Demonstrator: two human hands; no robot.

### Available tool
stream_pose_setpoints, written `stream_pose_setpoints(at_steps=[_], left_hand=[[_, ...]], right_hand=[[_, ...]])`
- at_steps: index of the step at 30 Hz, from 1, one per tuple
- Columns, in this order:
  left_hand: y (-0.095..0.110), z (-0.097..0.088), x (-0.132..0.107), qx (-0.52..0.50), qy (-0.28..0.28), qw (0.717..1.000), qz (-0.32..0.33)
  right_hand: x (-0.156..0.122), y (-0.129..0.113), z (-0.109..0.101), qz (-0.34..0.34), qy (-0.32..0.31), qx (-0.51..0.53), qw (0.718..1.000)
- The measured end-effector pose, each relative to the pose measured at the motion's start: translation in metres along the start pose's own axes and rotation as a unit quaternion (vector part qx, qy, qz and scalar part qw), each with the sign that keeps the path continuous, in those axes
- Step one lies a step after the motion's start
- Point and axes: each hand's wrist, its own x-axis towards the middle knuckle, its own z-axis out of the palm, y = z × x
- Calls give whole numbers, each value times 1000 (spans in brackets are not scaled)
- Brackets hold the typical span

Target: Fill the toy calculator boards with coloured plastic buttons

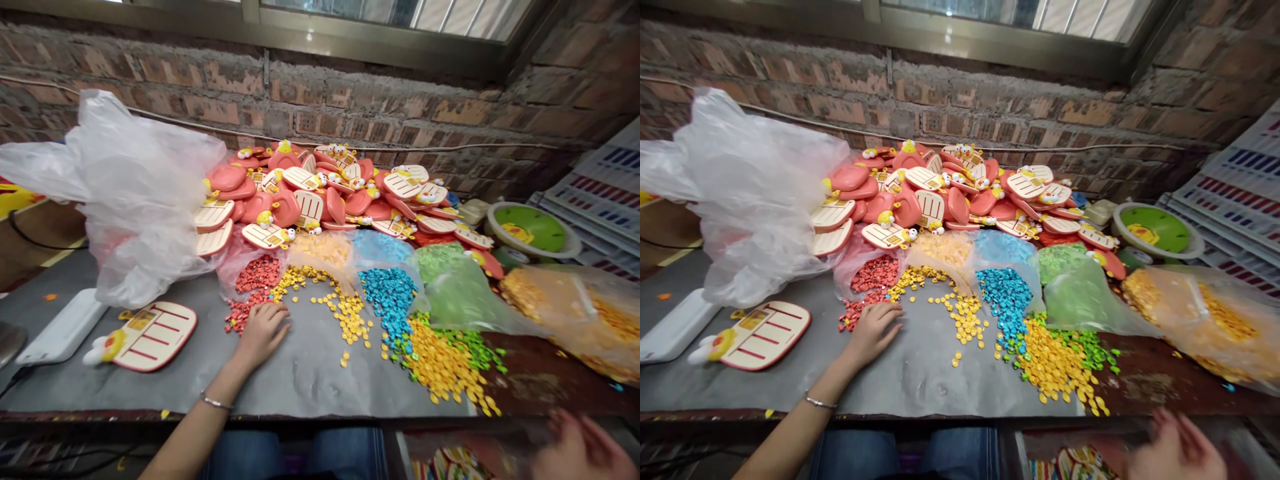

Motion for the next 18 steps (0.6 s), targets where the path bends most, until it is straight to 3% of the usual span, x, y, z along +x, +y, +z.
stream_pose_setpoints(at_steps=[1,2,3,4,6,9,11,13,15,18], left_hand=[[0,1,0,3,0,1000,7],[1,2,0,5,0,1000,13],[1,2,0,6,0,1000,19],[1,3,0,7,0,1000,23],[0,4,-1,7,4,1000,29],[-2,5,-1,6,10,999,31],[-3,5,-1,6,12,1000,28],[-4,6,-1,8,15,1000,24],[-4,7,-1,11,15,1000,23],[-4,7,0,16,11,1000,23]], right_hand=[[12,-14,22,-27,100,13,995],[25,-33,47,-60,89,39,993],[37,-57,76,-111,26,63,991],[49,-85,109,-189,-80,73,976],[69,-142,178,-315,-265,50,910],[84,-205,281,-357,-442,-41,822],[87,-224,336,-336,-456,-65,821],[88,-228,375,-316,-442,-77,836],[90,-225,397,-290,-426,-82,853],[98,-219,408,-244,-403,-82,878]])
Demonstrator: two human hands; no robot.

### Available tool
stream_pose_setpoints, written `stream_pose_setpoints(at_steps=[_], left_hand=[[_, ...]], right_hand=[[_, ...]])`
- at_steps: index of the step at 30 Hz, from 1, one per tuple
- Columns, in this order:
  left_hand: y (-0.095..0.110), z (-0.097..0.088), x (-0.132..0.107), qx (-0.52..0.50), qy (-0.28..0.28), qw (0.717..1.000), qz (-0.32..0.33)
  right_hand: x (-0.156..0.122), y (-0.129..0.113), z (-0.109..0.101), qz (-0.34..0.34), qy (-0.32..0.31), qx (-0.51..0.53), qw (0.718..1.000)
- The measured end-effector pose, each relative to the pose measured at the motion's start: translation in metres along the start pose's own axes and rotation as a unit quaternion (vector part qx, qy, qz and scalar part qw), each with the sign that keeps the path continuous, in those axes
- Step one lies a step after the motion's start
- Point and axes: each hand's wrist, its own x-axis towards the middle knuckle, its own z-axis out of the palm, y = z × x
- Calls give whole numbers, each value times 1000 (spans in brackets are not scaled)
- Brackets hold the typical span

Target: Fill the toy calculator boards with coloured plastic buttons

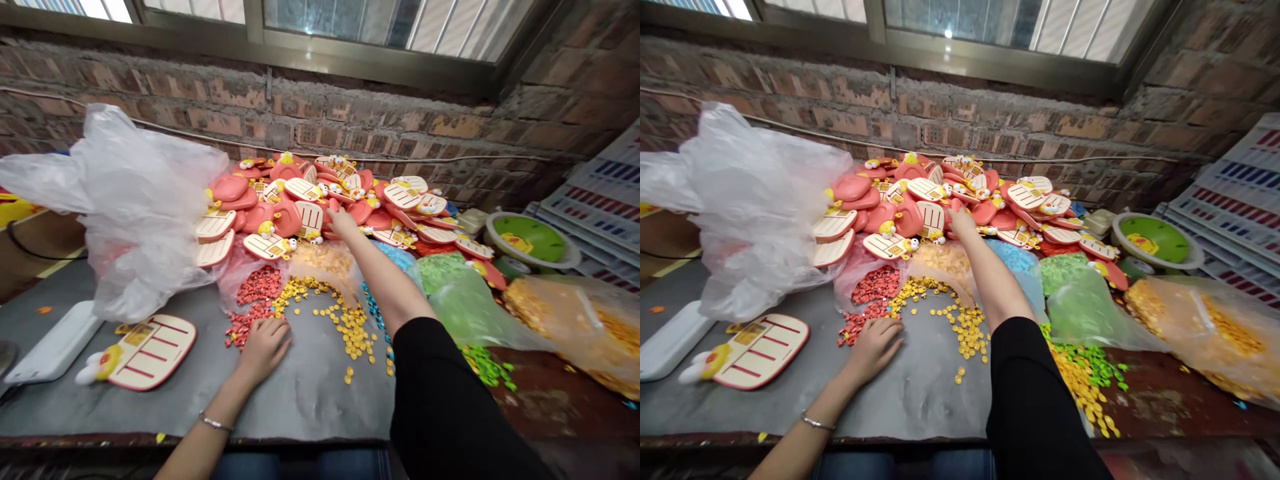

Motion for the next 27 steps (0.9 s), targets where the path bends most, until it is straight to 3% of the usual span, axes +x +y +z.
stream_pose_setpoints(at_steps=[3,5,7,10,12,15,18,20,22,25,27], left_hand=[[-1,0,0,-2,-2,1000,-2],[-1,-1,0,-8,-3,1000,-7],[-1,-2,0,-15,-2,1000,-15],[-1,-4,0,-26,4,999,-28],[-1,-6,1,-32,10,999,-38],[-1,-8,1,-30,24,997,-63],[-1,-11,0,-23,37,995,-87],[-1,-12,0,-22,40,994,-95],[0,-13,0,-26,39,995,-94],[5,-15,-1,-41,20,997,-64],[10,-16,-3,-56,-14,998,-25]], right_hand=[[-6,9,-15,29,25,12,999],[-24,13,-31,21,69,33,997],[-59,13,-47,-6,131,62,989],[-145,0,-60,-31,171,99,980],[-214,-12,-55,-30,191,207,959],[-310,-27,-27,23,145,323,935],[-368,-31,11,98,110,371,917],[-384,-29,32,130,91,359,920],[-388,-27,44,135,50,310,940],[-387,-23,48,105,-6,179,978],[-386,-21,45,85,-7,86,993]])
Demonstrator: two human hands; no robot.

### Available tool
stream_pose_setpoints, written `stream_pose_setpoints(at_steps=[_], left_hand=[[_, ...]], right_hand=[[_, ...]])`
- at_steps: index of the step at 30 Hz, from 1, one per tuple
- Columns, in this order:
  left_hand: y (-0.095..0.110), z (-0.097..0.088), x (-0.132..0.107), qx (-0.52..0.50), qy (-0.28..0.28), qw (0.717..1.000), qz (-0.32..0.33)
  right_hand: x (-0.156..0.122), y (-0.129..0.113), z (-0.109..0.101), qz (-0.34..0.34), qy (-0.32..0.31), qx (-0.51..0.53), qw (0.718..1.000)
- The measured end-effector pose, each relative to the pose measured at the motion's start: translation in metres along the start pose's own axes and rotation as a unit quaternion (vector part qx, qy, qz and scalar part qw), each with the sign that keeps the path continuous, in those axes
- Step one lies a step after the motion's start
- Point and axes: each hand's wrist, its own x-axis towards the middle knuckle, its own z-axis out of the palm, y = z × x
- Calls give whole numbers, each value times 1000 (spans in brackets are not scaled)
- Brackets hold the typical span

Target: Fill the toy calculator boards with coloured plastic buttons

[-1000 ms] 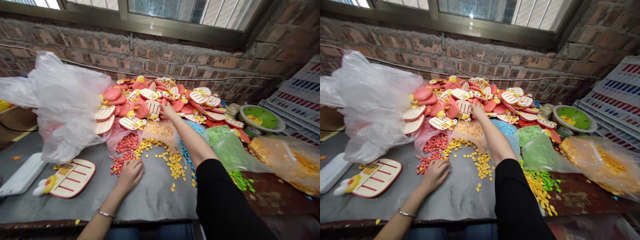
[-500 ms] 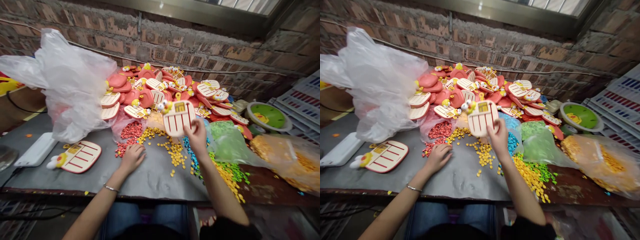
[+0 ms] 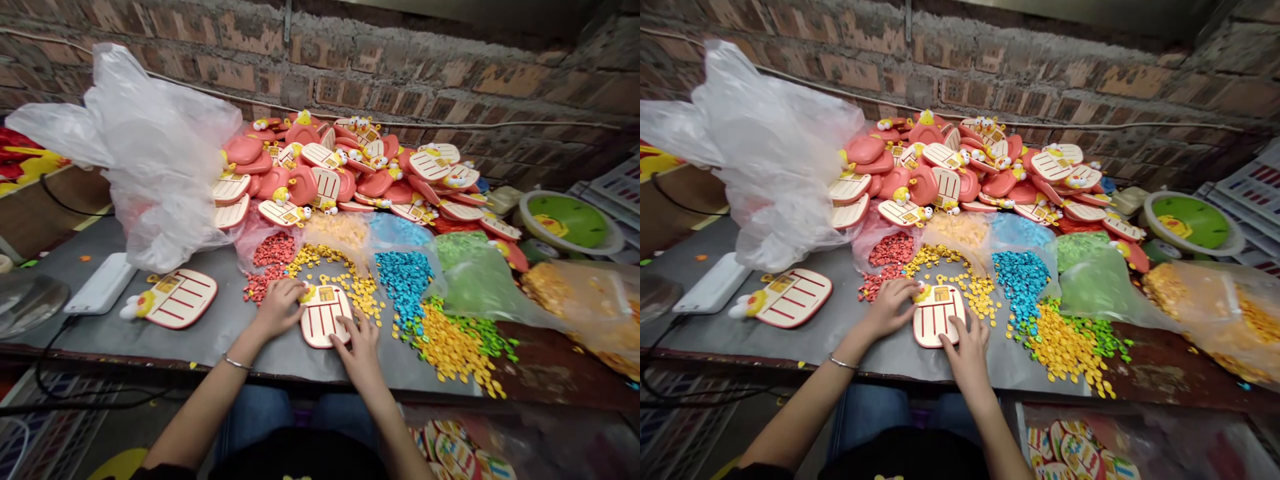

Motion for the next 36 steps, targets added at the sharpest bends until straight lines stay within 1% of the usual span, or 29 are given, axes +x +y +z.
stream_pose_setpoints(at_steps=[2,3,5,7,9,11,13,15,17,18,20,21,23,26,30,33,34,36], left_hand=[[4,1,-2,-8,-58,998,37],[5,1,-4,-5,-79,996,43],[6,3,-6,10,-103,994,41],[6,5,-8,19,-116,992,38],[6,7,-9,20,-126,991,39],[5,8,-10,21,-134,990,38],[5,8,-10,23,-139,989,37],[5,8,-10,21,-145,988,38],[5,8,-10,18,-149,988,38],[5,8,-10,17,-151,988,37],[5,8,-10,19,-152,988,35],[6,8,-10,21,-152,988,35],[6,7,-10,26,-150,988,35],[7,6,-9,35,-142,989,31],[7,3,-9,51,-138,989,12],[7,3,-9,56,-149,987,10],[8,3,-9,58,-152,987,9],[9,4,-9,62,-153,986,7]], right_hand=[[6,0,-7,-27,9,-55,998],[12,-1,-11,-45,7,-64,997],[31,-9,-21,-87,4,-60,994],[61,-23,-26,-137,2,-42,990],[100,-42,-23,-206,-28,-16,978],[141,-62,-7,-259,-98,6,961],[176,-79,19,-284,-184,-20,941],[202,-91,49,-294,-221,-78,927],[216,-98,75,-308,-237,-132,912],[221,-100,84,-313,-242,-152,906],[225,-99,93,-315,-243,-166,903],[226,-97,93,-311,-238,-154,907],[225,-90,85,-295,-215,-92,926],[215,-72,56,-269,-161,37,949],[181,-36,5,-221,-113,151,957],[151,-8,-23,-187,-101,172,962],[143,0,-28,-181,-104,162,964],[131,10,-30,-175,-115,122,970]])
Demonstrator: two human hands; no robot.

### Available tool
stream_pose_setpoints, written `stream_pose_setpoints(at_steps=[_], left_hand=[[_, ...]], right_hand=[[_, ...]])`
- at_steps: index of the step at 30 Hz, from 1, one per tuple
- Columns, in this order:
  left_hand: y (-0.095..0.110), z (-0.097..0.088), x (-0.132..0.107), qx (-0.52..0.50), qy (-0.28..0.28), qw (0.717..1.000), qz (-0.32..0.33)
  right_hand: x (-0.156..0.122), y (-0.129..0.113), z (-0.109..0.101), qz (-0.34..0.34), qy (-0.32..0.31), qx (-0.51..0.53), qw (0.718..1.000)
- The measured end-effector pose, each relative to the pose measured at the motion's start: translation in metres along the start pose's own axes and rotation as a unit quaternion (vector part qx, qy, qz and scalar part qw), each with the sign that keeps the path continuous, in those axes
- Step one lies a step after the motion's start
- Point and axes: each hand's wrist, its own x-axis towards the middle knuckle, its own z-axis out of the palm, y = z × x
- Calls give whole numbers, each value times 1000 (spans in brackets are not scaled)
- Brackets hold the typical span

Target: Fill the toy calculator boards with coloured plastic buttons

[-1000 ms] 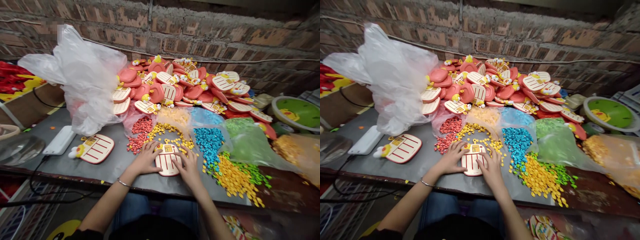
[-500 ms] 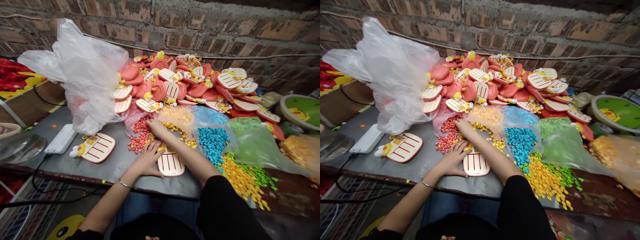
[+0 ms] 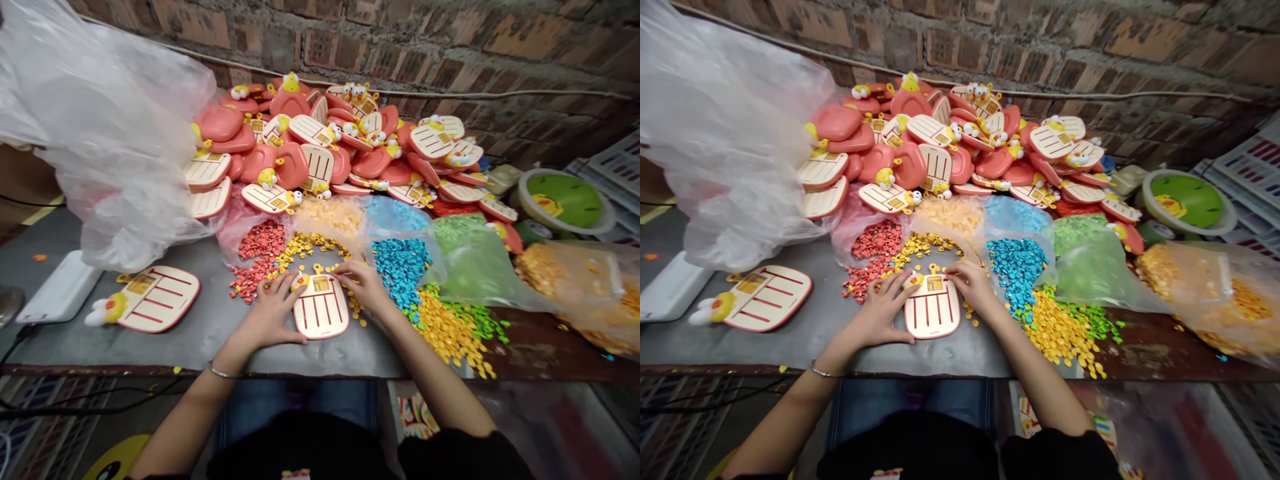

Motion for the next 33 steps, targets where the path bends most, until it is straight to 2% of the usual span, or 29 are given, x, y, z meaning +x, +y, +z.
stream_pose_setpoints(at_steps=[6,13,15,18,20,22,25,26,27,29,31,33], left_hand=[[4,3,1,1,14,1000,-14],[4,3,2,0,8,1000,-28],[4,3,2,-1,-4,1000,-27],[5,3,3,0,-17,1000,-25],[5,4,2,2,-17,999,-28],[5,5,2,2,-13,999,-30],[4,6,2,-1,0,1000,-20],[4,6,1,-1,4,1000,-14],[4,6,1,-1,7,1000,-8],[4,6,1,3,10,1000,4],[5,7,0,7,13,1000,12],[6,9,0,13,18,1000,21]], right_hand=[[1,7,16,8,-52,-116,992],[-17,6,8,71,-70,-23,995],[-18,2,16,79,-69,-3,994],[-11,-8,39,63,-87,37,993],[-6,-16,51,45,-113,62,991],[-4,-23,53,39,-161,92,982],[-5,-27,38,49,-270,147,950],[-3,-27,32,51,-284,157,944],[2,-27,27,50,-274,157,947],[18,-26,24,42,-199,127,971],[43,-26,31,26,-134,59,989],[69,-26,45,11,-160,-29,987]])
